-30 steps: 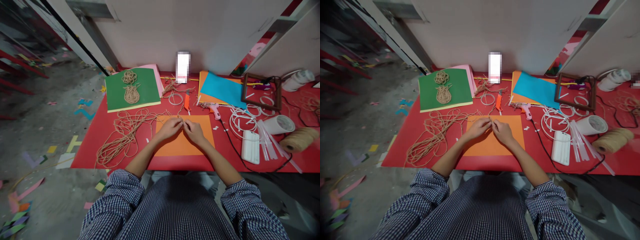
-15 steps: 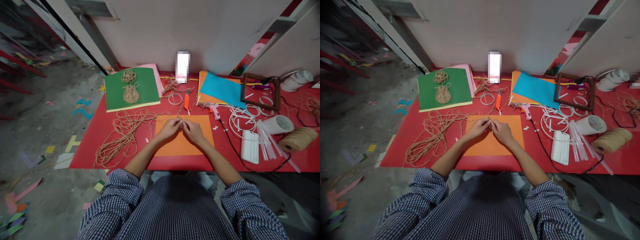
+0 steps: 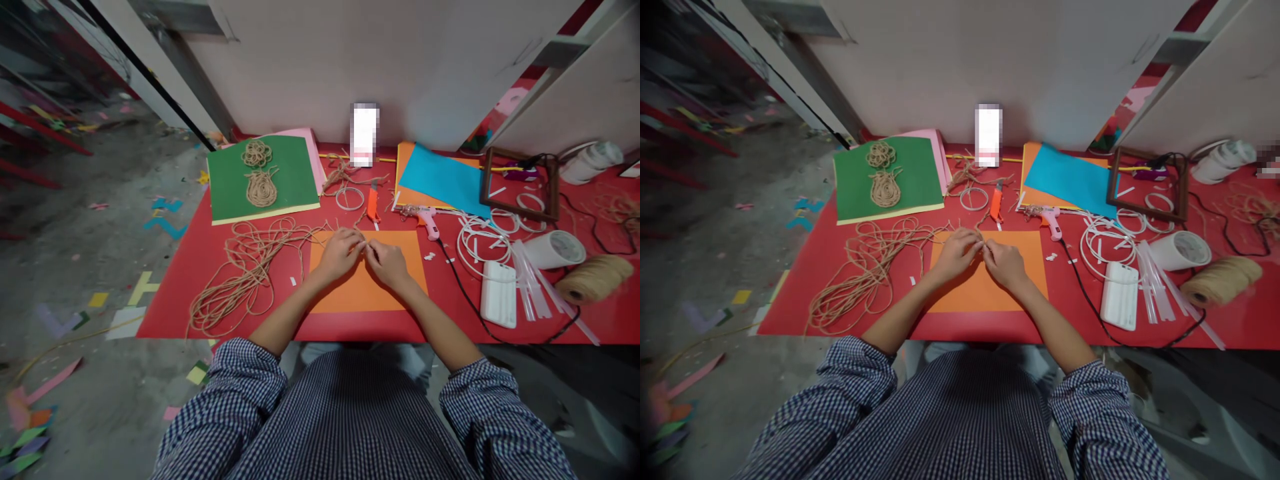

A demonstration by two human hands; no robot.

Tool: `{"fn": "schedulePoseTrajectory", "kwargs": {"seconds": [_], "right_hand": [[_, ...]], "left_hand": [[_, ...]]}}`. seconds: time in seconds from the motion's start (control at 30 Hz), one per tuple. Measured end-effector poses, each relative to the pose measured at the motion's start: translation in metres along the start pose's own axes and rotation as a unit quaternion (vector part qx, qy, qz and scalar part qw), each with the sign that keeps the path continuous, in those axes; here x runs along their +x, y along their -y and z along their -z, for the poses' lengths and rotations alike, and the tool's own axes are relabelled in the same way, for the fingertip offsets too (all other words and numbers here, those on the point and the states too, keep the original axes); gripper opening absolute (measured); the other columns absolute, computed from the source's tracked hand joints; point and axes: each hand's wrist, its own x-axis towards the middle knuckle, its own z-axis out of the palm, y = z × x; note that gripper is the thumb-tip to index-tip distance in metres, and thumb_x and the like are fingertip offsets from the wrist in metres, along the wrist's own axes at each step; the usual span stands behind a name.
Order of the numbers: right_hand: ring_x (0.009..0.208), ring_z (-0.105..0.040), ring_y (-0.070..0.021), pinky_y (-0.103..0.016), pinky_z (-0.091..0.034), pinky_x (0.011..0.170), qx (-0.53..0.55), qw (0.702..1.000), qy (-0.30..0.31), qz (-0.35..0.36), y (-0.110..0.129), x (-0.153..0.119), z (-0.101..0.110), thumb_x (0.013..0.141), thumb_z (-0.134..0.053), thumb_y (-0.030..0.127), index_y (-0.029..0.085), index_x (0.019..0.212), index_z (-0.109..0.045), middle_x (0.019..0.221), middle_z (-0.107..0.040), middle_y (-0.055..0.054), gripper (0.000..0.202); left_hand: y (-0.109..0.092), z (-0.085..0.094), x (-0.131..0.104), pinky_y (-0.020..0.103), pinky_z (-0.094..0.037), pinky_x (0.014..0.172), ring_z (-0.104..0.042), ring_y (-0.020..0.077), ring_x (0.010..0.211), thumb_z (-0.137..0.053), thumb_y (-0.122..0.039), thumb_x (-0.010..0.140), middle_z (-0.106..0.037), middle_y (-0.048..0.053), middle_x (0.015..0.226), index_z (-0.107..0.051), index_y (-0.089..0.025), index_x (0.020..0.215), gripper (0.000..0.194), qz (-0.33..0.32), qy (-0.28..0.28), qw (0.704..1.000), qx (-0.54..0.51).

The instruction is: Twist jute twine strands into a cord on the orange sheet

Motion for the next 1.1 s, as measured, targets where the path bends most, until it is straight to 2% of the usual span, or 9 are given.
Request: {"fn": "schedulePoseTrajectory", "kwargs": {"seconds": [0.1, 0.17, 0.3, 0.43, 0.53, 0.67, 0.87, 1.03, 1.1], "right_hand": [[0.063, -0.052, -0.0188, -0.034, -0.021, 0.065, -0.013, 1.000, 0.003, -0.001, 0.001, 0.000, 0.002, 0.110, -0.044, 0.040, 0.022, 0.082, -0.059, 0.072, -0.067, -0.005, 0.037], [0.064, -0.053, -0.0183, -0.033, -0.022, 0.065, -0.015, 1.000, 0.004, 0.000, 0.002, 0.000, 0.002, 0.110, -0.045, 0.040, 0.022, 0.081, -0.058, 0.073, -0.068, -0.005, 0.037], [0.062, -0.051, -0.0171, -0.033, -0.024, 0.065, -0.004, 1.000, 0.003, 0.003, 0.003, -0.001, 0.001, 0.109, -0.044, 0.038, 0.022, 0.079, -0.056, 0.069, -0.064, -0.003, 0.036], [0.060, -0.049, -0.0164, -0.032, -0.025, 0.065, 0.022, 1.000, -0.010, 0.017, 0.002, -0.002, 0.000, 0.109, -0.044, 0.039, 0.022, 0.078, -0.055, 0.067, -0.061, -0.002, 0.038], [0.060, -0.049, -0.0163, -0.032, -0.026, 0.065, 0.032, 0.999, -0.027, 0.030, 0.000, -0.002, -0.001, 0.109, -0.044, 0.038, 0.022, 0.077, -0.056, 0.066, -0.061, -0.002, 0.038], [0.062, -0.053, -0.0168, -0.031, -0.029, 0.066, 0.041, 0.998, -0.036, 0.040, -0.002, -0.003, -0.003, 0.108, -0.045, 0.038, 0.022, 0.080, -0.060, 0.067, -0.063, -0.003, 0.036], [0.065, -0.060, -0.0185, -0.030, -0.034, 0.068, 0.052, 0.998, -0.008, 0.046, -0.001, -0.005, -0.002, 0.110, -0.041, 0.040, 0.022, 0.089, -0.067, 0.073, -0.069, -0.004, 0.039], [0.070, -0.065, -0.0212, -0.030, -0.033, 0.069, 0.011, 1.000, -0.021, 0.006, 0.003, -0.002, 0.005, 0.111, -0.040, 0.042, 0.020, 0.121, -0.067, 0.080, -0.073, -0.004, 0.036], [0.067, -0.062, -0.0217, -0.031, -0.030, 0.067, -0.031, 0.999, -0.017, -0.008, 0.003, 0.000, 0.007, 0.112, -0.040, 0.044, 0.020, 0.120, -0.067, 0.077, -0.072, -0.004, 0.037]], "left_hand": [[0.001, 0.001, 0.001, 0.043, -0.042, 0.108, -0.059, 0.0263, 0.112, -0.048, -0.041, 0.107, -0.075, 0.011, 0.112, -0.074, -0.020, 0.096, 0.035, -0.004, -0.014, 1.000, 0.018], [0.002, 0.001, 0.001, 0.042, -0.044, 0.102, -0.060, 0.0250, 0.103, -0.049, -0.042, 0.106, -0.075, 0.010, 0.104, -0.072, -0.019, 0.091, 0.036, 0.004, -0.013, 1.000, 0.007], [0.002, -0.003, 0.000, 0.033, -0.046, 0.081, -0.057, 0.0185, 0.081, -0.049, -0.049, 0.105, -0.067, 0.005, 0.084, -0.063, -0.018, 0.084, 0.040, 0.063, 0.019, 0.991, -0.120], [0.001, -0.010, -0.002, 0.028, -0.039, 0.065, -0.048, 0.0131, 0.066, -0.050, -0.062, 0.102, -0.053, -0.001, 0.073, -0.056, -0.019, 0.085, 0.047, 0.110, 0.056, 0.941, -0.315], [-0.002, -0.009, -0.002, 0.027, -0.033, 0.060, -0.040, 0.0110, 0.063, -0.059, -0.067, 0.096, -0.045, -0.003, 0.069, -0.056, -0.018, 0.083, 0.051, 0.138, 0.070, 0.913, -0.377], [-0.006, 0.001, 0.001, 0.027, -0.034, 0.062, -0.041, 0.0106, 0.065, -0.066, -0.068, 0.091, -0.048, -0.001, 0.069, -0.063, -0.015, 0.078, 0.055, 0.146, 0.090, 0.909, -0.380], [-0.006, 0.012, 0.002, 0.028, -0.032, 0.059, -0.038, 0.0095, 0.058, -0.069, -0.066, 0.089, -0.046, -0.002, 0.061, -0.062, -0.015, 0.070, 0.055, 0.168, 0.117, 0.898, -0.390], [-0.003, 0.010, 0.001, 0.029, -0.027, 0.056, -0.037, 0.0098, 0.057, -0.063, -0.064, 0.093, -0.046, -0.002, 0.061, -0.061, -0.016, 0.069, 0.054, 0.158, 0.085, 0.934, -0.309], [-0.002, 0.009, 0.000, 0.029, -0.024, 0.056, -0.036, 0.0102, 0.057, -0.058, -0.061, 0.097, -0.045, -0.002, 0.060, -0.060, -0.016, 0.068, 0.053, 0.150, 0.077, 0.956, -0.239]]}}
